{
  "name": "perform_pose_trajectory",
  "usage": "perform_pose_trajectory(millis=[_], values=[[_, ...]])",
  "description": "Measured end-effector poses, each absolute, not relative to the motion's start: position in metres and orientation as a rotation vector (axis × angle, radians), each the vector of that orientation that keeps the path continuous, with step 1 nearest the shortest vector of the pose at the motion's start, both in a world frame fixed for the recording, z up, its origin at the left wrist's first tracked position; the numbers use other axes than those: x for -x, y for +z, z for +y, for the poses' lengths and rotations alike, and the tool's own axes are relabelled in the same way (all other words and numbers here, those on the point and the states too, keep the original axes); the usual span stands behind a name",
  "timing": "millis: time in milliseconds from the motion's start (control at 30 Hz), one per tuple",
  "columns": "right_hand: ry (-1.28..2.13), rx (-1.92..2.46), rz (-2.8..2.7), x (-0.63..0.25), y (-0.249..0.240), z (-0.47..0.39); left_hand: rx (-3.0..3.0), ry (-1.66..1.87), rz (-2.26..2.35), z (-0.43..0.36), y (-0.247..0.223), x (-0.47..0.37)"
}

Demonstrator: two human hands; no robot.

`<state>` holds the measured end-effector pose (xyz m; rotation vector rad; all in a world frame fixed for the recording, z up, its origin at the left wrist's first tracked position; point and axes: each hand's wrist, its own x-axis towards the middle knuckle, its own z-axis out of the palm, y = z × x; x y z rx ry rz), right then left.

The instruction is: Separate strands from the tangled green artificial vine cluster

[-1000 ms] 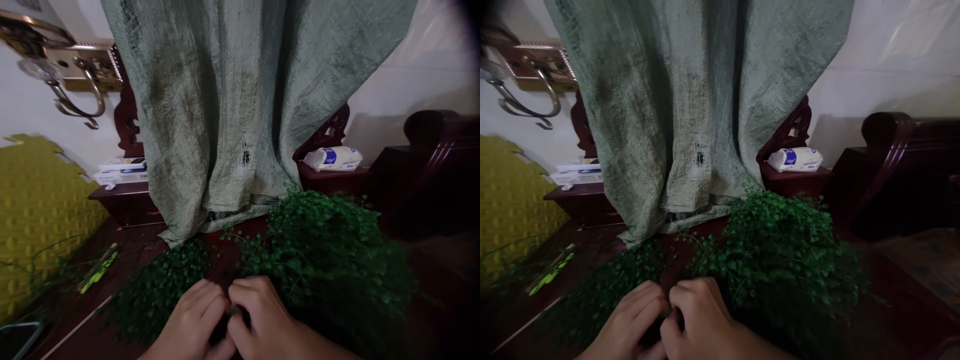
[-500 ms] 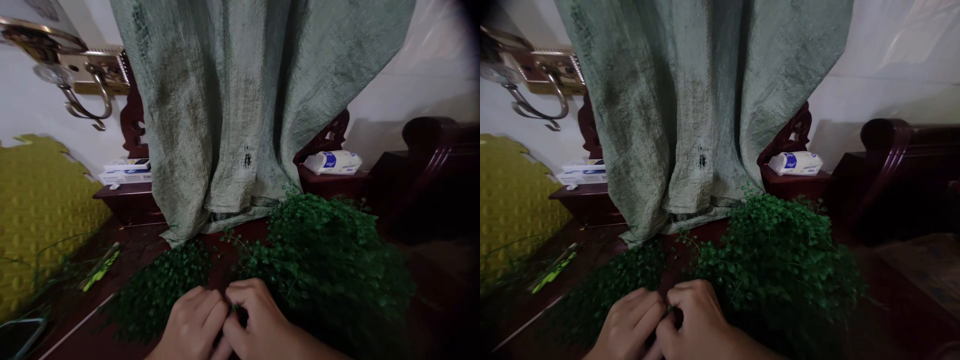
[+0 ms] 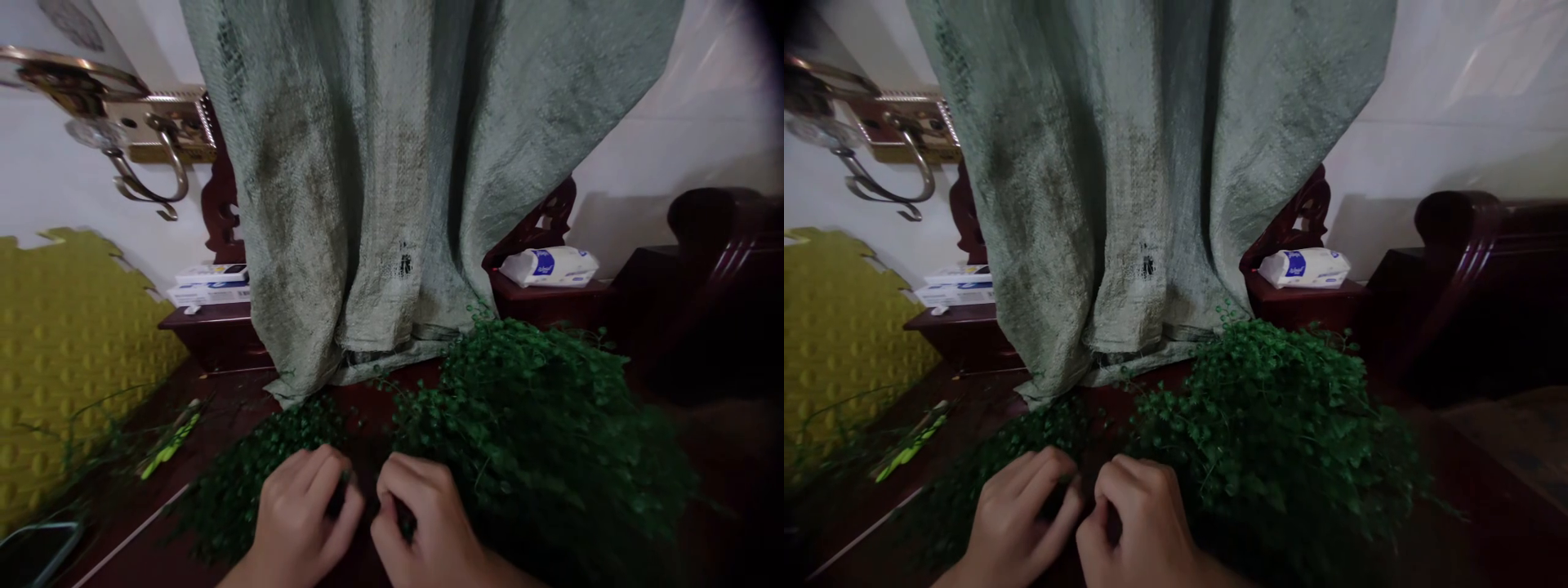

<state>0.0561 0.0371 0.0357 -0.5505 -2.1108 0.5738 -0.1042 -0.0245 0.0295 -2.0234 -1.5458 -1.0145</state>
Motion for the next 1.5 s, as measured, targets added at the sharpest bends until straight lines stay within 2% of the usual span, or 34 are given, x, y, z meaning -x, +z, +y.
perform_pose_trajectory(millis=[333, 567, 667, 833, 933, 1200, 1500], values=[[0.609, 0.453, -1.981, -0.061, 0.047, 0.046, 2.199, -1.047, -1.361, -0.027, 0.023, 0.097], [0.515, 0.515, -1.891, -0.057, 0.042, 0.048, 2.361, -0.870, -1.169, -0.032, 0.017, 0.086], [0.621, 0.584, -1.908, -0.055, 0.036, 0.048, 2.406, -0.853, -1.174, -0.032, 0.016, 0.085], [0.997, 0.568, -1.928, -0.054, 0.037, 0.048, 2.373, -0.850, -1.158, -0.031, 0.018, 0.086], [0.990, 0.571, -1.921, -0.055, 0.042, 0.049, 2.359, -0.843, -1.166, -0.030, 0.020, 0.086], [0.895, 0.618, -1.923, -0.057, 0.043, 0.053, 2.325, -1.016, -1.224, -0.030, 0.026, 0.086], [0.864, 0.570, -2.004, -0.062, 0.048, 0.057, 2.174, -1.356, -1.687, -0.027, 0.029, 0.098]])
